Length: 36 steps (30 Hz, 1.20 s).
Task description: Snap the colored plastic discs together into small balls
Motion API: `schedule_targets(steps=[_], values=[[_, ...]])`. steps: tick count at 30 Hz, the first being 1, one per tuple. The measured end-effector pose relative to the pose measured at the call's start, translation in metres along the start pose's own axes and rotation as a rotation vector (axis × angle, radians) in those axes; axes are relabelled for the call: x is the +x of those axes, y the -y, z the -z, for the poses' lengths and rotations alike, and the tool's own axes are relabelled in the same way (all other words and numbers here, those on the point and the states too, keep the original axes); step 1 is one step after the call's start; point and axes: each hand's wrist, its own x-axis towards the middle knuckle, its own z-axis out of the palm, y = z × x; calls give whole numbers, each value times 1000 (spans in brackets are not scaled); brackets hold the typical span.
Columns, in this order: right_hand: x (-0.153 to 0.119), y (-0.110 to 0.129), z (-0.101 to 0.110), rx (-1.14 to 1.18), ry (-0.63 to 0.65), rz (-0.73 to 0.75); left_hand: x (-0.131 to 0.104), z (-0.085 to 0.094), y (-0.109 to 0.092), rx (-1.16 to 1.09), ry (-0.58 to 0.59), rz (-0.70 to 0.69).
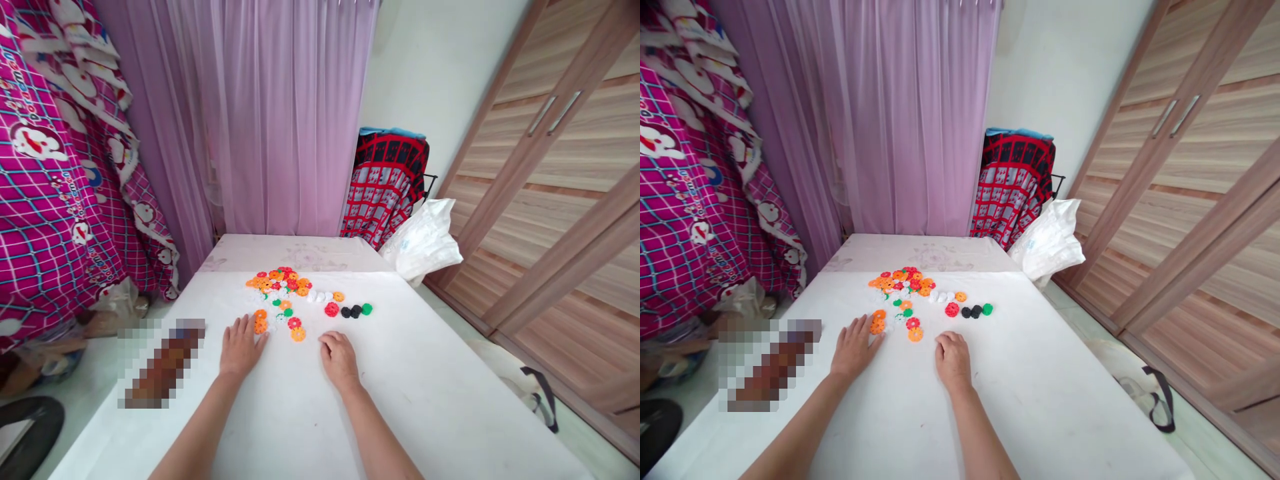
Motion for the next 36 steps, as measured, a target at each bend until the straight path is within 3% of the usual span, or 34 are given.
schedule_targets(steps=[6,13,22,28,36], values=[[1,5,5,-44,36,15,0,8,3,-95,20,-75],[1,18,11,-110,180,92,0,12,2,-105,88,-102],[10,31,-1,-121,200,147,0,15,-3,-26,129,-137],[16,43,-7,-113,159,129,1,12,-3,25,104,-167],[39,62,-38,2,34,78,-1,9,-5,78,95,-231]])
